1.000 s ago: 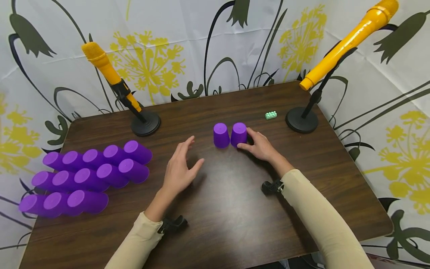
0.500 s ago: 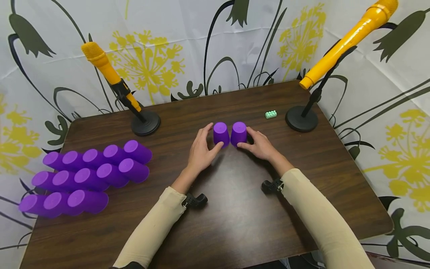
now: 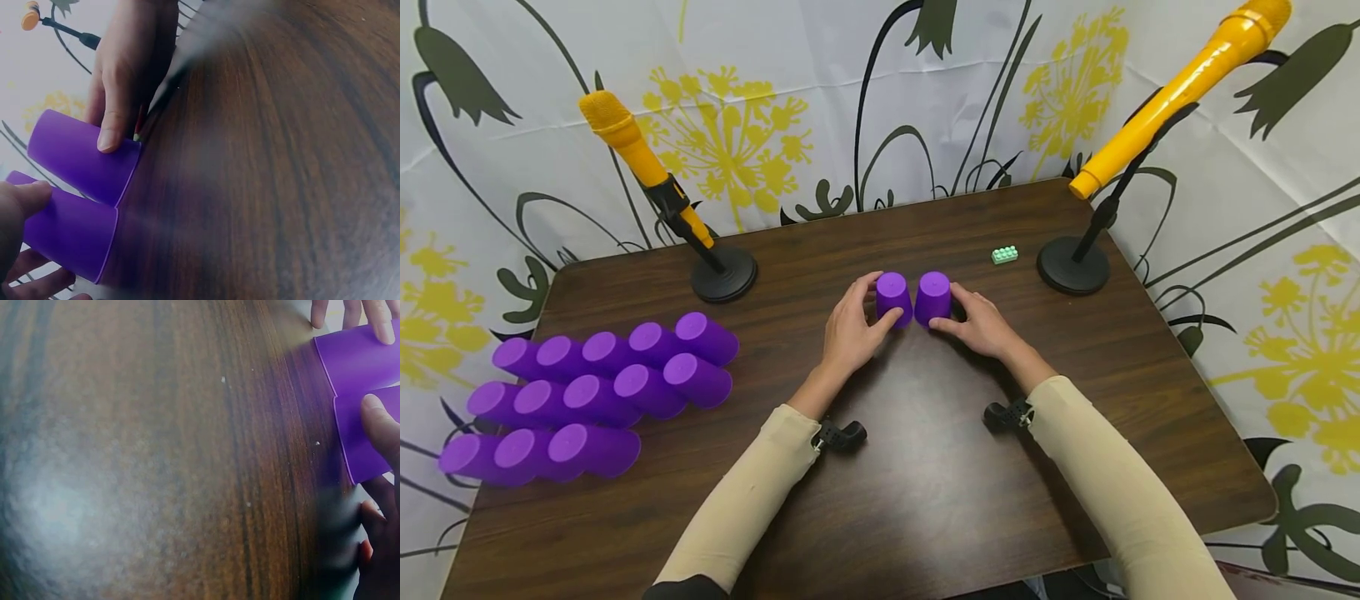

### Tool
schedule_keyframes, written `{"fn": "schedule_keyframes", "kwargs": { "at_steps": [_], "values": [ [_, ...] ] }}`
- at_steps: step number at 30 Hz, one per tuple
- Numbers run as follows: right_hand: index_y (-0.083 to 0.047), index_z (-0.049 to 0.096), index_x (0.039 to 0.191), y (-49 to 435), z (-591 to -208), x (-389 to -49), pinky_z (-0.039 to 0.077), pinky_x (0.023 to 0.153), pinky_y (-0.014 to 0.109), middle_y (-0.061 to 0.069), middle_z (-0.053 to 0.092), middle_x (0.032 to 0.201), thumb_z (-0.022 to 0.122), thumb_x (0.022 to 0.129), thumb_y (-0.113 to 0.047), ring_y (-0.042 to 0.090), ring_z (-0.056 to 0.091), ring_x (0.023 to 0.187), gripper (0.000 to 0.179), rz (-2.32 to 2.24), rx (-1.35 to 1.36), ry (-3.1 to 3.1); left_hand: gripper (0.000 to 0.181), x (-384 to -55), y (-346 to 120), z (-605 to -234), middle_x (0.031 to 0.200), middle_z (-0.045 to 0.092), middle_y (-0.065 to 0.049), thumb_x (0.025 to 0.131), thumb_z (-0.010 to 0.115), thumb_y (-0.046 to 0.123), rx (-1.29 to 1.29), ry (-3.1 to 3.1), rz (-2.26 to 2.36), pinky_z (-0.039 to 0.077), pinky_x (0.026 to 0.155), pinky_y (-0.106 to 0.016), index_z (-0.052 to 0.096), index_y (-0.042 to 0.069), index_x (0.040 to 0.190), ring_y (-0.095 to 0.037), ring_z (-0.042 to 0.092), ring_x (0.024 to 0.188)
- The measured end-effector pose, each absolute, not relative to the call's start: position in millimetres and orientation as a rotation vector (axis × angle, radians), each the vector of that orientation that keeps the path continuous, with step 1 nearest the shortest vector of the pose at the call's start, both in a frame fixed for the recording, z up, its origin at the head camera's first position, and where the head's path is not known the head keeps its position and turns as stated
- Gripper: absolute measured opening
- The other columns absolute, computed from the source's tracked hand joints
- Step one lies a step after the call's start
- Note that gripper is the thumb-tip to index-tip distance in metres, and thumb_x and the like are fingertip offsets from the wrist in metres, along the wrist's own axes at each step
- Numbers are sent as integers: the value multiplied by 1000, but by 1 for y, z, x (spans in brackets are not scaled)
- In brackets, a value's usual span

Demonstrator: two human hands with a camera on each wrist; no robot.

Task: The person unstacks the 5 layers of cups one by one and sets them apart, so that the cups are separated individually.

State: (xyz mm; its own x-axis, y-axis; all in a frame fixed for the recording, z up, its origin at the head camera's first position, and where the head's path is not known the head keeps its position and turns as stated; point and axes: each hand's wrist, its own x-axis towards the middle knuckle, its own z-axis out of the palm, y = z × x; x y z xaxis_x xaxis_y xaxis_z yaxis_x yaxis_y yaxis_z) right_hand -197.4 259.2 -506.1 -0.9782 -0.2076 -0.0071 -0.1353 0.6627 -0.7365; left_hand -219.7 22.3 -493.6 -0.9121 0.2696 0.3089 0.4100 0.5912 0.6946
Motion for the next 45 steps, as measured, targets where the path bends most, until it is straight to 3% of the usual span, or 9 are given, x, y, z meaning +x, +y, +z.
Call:
{"fn": "schedule_keyframes", "kwargs": {
  "at_steps": [15, 36, 45],
  "values": [
    [-9, 39, 148, 259, -504, -198, 32, 107, 58, 22, 52, 137, 70, 92, -31, 40, 45, 129, 68, -1203, -278, 2777, 58, -203, 1, -482, 118, 64, 0, 86, 76, 36, -540, -2623, -1218, 51, 80, -46, 54, 21, 137, -20, 62, 107],
    [-8, 37, 149, 259, -502, -197, 32, 106, 59, 22, 52, 138, 70, 92, -31, 40, 45, 128, 70, -1211, -295, 2768, 59, -107, -104, -470, 117, 67, -1, 79, 84, 30, -296, -2416, -1222, 55, 70, -38, 60, 15, 131, -18, 64, 102],
    [-7, 39, 147, 260, -505, -196, 32, 106, 59, 21, 52, 137, 70, 92, -32, 39, 46, 126, 68, -1219, -294, 2761, 58, -77, -158, -475, 116, 68, -2, 74, 87, 23, -93, -2332, -1110, 49, 71, -16, 64, 11, 126, -15, 63, 97]
  ]
}}
